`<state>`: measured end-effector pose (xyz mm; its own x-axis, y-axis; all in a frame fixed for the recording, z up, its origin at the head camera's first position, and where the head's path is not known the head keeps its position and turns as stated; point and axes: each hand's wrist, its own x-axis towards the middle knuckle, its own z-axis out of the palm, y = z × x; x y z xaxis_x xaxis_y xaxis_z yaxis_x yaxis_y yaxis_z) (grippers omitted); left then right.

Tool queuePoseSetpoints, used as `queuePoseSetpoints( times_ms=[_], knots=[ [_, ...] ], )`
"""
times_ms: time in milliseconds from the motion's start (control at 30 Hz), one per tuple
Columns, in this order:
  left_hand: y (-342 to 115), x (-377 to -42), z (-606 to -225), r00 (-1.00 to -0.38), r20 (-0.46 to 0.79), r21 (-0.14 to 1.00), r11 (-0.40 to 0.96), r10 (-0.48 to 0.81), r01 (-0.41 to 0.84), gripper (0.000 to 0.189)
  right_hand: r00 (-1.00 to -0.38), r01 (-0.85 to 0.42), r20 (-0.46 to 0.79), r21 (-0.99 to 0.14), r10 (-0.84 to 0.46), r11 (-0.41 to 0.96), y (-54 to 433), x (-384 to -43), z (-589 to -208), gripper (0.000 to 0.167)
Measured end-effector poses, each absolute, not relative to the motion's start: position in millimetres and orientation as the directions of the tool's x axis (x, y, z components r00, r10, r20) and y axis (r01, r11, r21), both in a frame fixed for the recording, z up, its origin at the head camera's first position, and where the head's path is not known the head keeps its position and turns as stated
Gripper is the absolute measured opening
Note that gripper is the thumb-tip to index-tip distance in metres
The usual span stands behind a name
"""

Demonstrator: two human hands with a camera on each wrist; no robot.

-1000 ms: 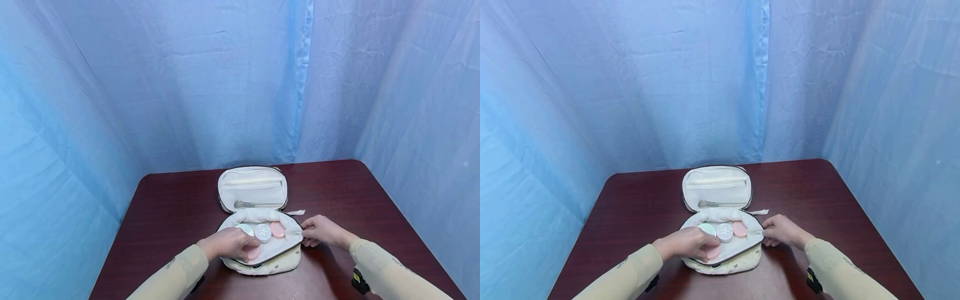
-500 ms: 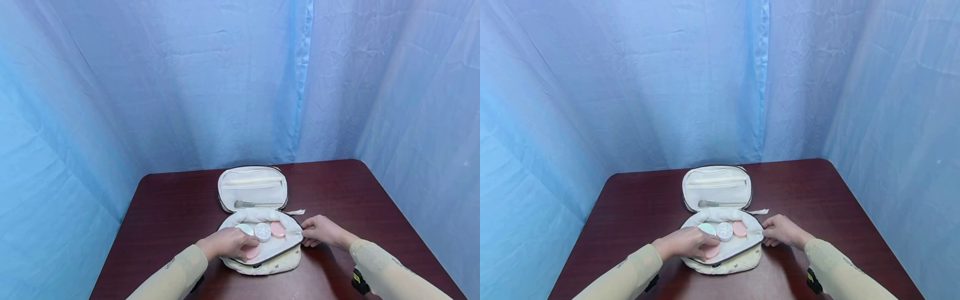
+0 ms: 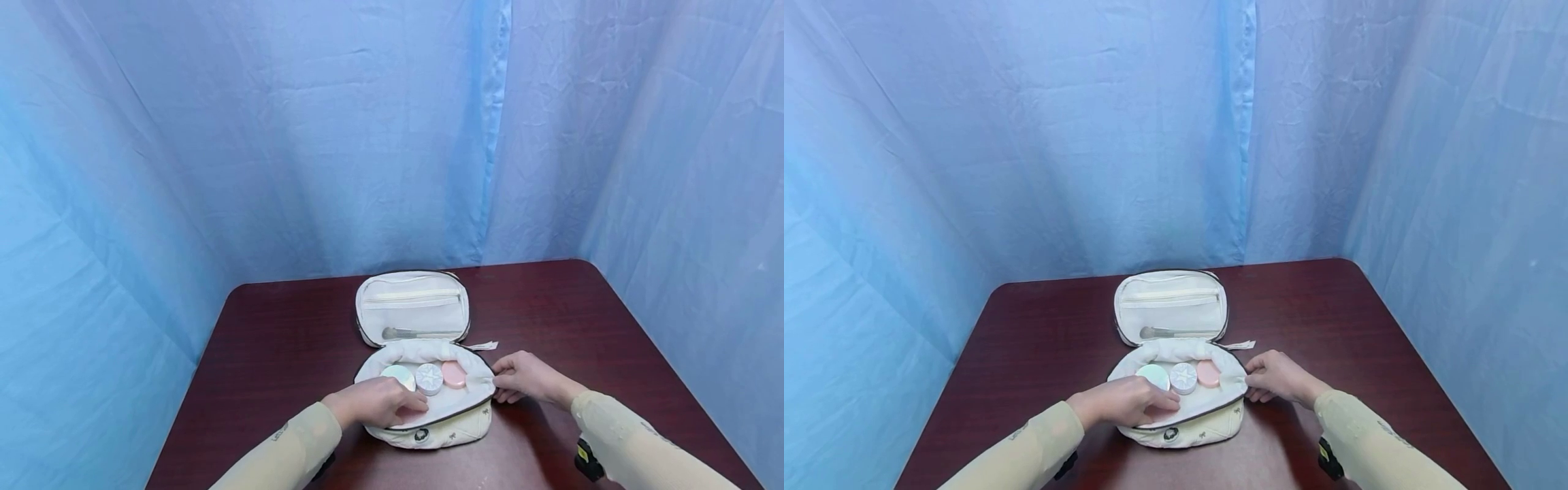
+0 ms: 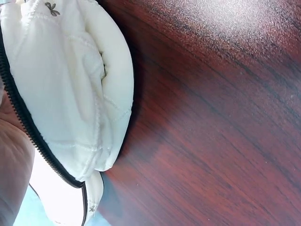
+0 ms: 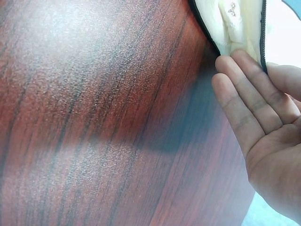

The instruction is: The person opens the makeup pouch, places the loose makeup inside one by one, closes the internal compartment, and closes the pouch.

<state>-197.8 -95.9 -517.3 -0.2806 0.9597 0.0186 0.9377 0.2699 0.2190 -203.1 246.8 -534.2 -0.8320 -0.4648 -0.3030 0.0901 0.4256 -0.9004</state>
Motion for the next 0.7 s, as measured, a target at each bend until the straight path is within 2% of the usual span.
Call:
queuePoseSetpoints(
  times_ms=[100,300,433,567,700],
  knots=[
    [-94.0,-197.9,-519.3,-0.282,0.019,0.200,0.272,0.959,0.941,0.009,-0.831,0.093,-0.306,-0.899,-0.464,0.428,247.2,-203.4,-534.6,0.022],
    [-92.3,-196.2,-521.4,-0.341,0.017,0.087,0.338,0.940,0.937,0.014,-0.831,0.093,-0.309,-0.897,-0.462,0.433,247.7,-204.0,-534.9,0.022],
    [-92.8,-197.4,-521.4,-0.331,0.037,0.046,0.330,0.943,0.943,0.014,-0.831,0.092,-0.308,-0.898,-0.464,0.431,247.6,-204.1,-534.7,0.022],
    [-95.4,-201.2,-519.7,-0.318,0.033,0.098,0.314,0.948,0.944,0.014,-0.830,0.089,-0.306,-0.898,-0.466,0.431,247.3,-203.8,-533.9,0.022],
    [-101.3,-206.3,-517.9,-0.335,0.009,0.197,0.327,0.942,0.924,0.015,-0.830,0.088,-0.305,-0.899,-0.467,0.430,247.5,-203.5,-533.7,0.022]
  ],
)
